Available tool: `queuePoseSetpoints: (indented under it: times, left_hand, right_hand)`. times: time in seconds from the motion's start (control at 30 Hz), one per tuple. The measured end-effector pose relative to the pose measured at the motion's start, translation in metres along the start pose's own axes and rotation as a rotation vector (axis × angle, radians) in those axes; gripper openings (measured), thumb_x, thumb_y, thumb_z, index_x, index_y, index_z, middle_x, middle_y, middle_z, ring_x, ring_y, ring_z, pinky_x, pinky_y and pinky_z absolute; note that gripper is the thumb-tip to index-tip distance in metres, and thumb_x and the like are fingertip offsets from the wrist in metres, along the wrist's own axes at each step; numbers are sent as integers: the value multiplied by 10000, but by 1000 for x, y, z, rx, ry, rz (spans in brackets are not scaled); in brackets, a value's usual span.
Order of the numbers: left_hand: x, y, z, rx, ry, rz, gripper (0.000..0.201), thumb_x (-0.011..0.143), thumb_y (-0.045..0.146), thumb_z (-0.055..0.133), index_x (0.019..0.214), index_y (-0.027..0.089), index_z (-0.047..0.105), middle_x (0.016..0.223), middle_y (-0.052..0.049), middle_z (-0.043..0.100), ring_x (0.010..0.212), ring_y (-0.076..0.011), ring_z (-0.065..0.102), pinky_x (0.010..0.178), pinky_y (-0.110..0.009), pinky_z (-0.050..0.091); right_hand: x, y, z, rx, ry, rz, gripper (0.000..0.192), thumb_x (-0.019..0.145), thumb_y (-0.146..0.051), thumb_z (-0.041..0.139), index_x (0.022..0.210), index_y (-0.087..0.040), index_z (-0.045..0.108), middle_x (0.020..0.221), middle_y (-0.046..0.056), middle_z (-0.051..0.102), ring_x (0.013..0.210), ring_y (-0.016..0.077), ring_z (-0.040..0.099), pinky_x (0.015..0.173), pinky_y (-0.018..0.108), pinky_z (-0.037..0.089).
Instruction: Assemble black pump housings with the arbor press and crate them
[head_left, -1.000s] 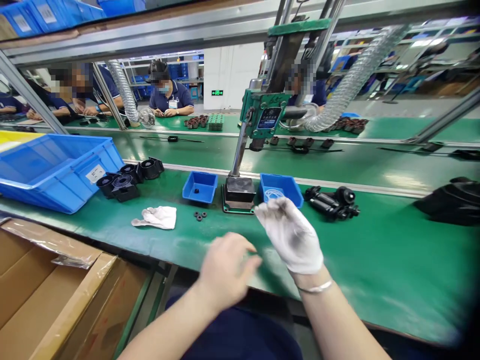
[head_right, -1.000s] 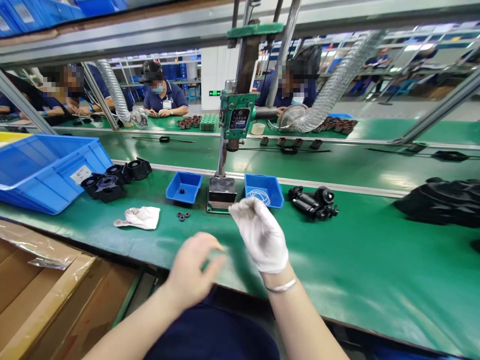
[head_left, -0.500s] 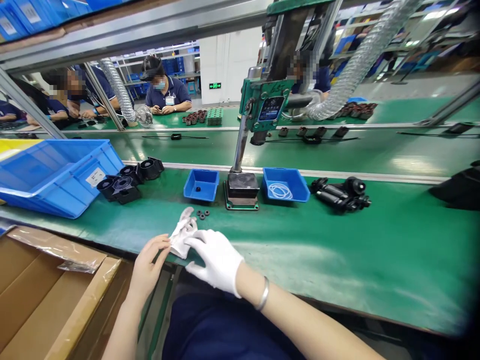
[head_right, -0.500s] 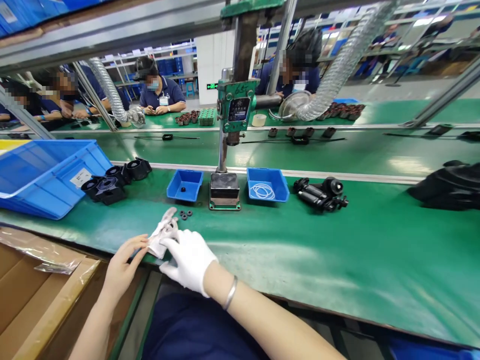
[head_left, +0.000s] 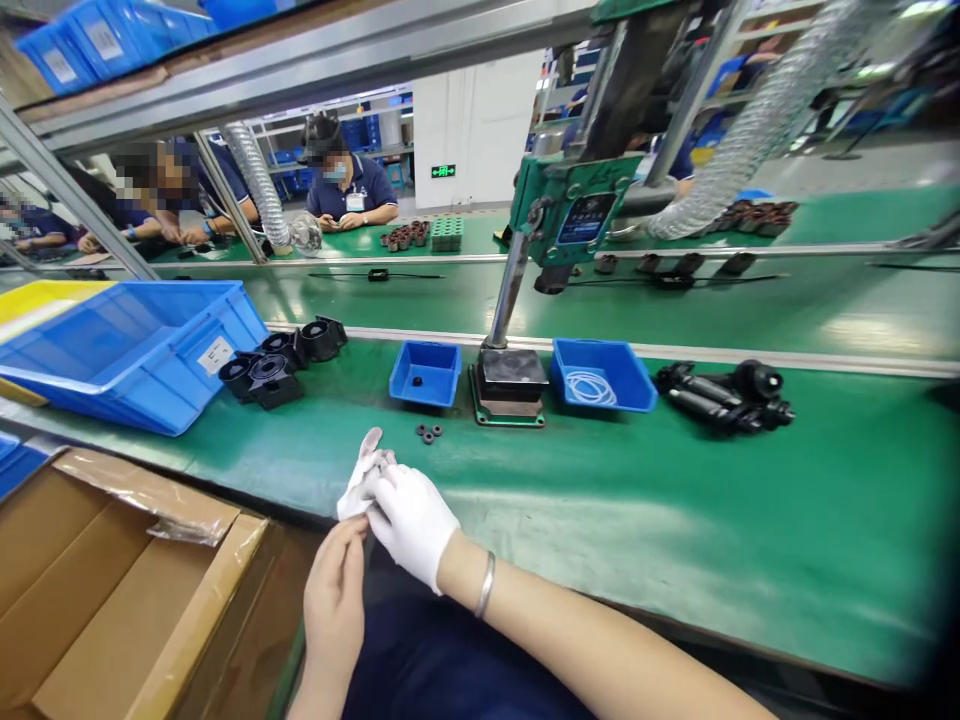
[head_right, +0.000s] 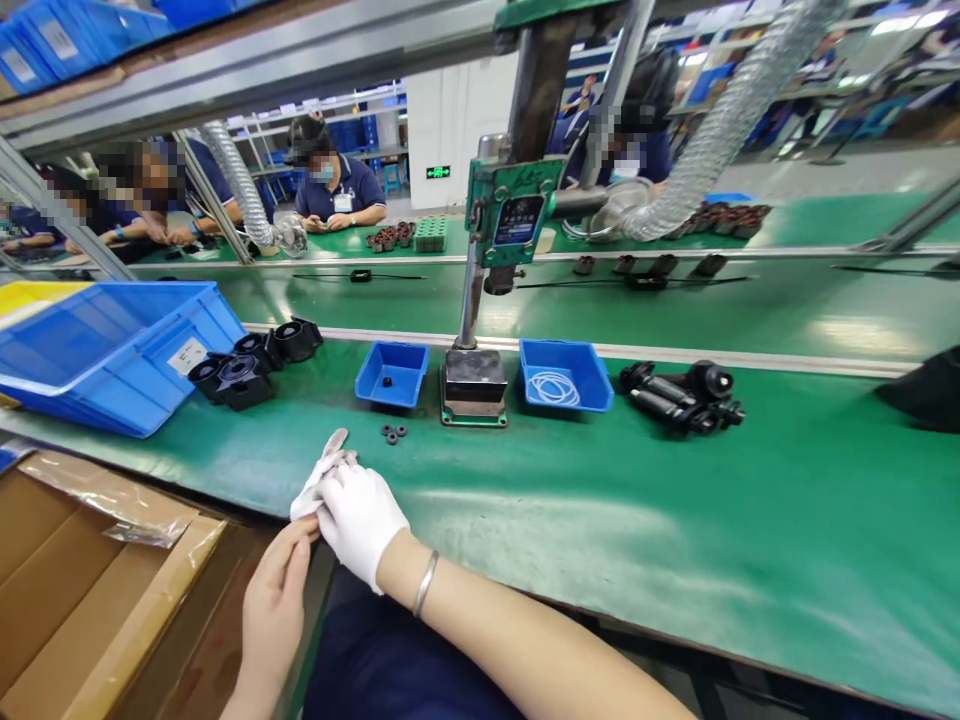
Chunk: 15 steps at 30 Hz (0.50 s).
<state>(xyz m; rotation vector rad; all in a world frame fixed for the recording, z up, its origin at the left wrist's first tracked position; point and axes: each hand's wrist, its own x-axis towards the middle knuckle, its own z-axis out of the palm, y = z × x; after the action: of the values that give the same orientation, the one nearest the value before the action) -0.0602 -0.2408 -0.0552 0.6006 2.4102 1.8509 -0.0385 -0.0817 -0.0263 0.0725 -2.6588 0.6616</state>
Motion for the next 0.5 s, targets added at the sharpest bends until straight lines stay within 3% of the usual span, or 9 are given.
queuePoseSetpoints:
  times: [0.07,0.13,0.27,0.4,0.5]
  left_hand:
    - [9,10,7,-325,-13,-263,349,849,349,635,1160,196,672,1227,-122,663,1192,-287,591,1055,-433,444]
    - [25,24,14,-577,-79,-371,439,813,334,679,1225,190,630,1289,-126,634,1248,-297,554,1078,-430,428]
    - [49,51,22,-692,-199,-332,380,810,302,682,1163,167,643,1321,-136,612,1263,-323,535,1094,-469,411]
    - [57,64,26,-728,-369,-274,320,896,398,520,1093,177,642,1326,-144,594,1288,-359,497,1039,-584,441]
    - [75,59,31,-682,-338,-147,283,892,358,457,1095,272,634,1244,-51,642,1268,-284,522,1090,-559,404]
  right_hand:
    - [-3,-4,-2,37,51,-83,217,951,-256,450,933,-145,635,1000,119,633,947,245,561,828,385,454]
    - [-4,-9,-4,51,58,-177,258,957,-267,420,895,-148,641,996,119,634,938,244,555,803,375,450]
    - [-6,-17,-12,33,-11,-226,303,950,-317,429,838,-163,664,853,83,648,809,224,553,697,344,432]
    - [-8,-18,-17,-23,-19,-256,348,958,-349,403,918,-156,690,819,81,668,789,233,559,726,367,434]
    - [-10,-18,-17,-56,-56,-235,359,947,-360,391,964,-153,685,834,85,684,665,210,551,618,344,431]
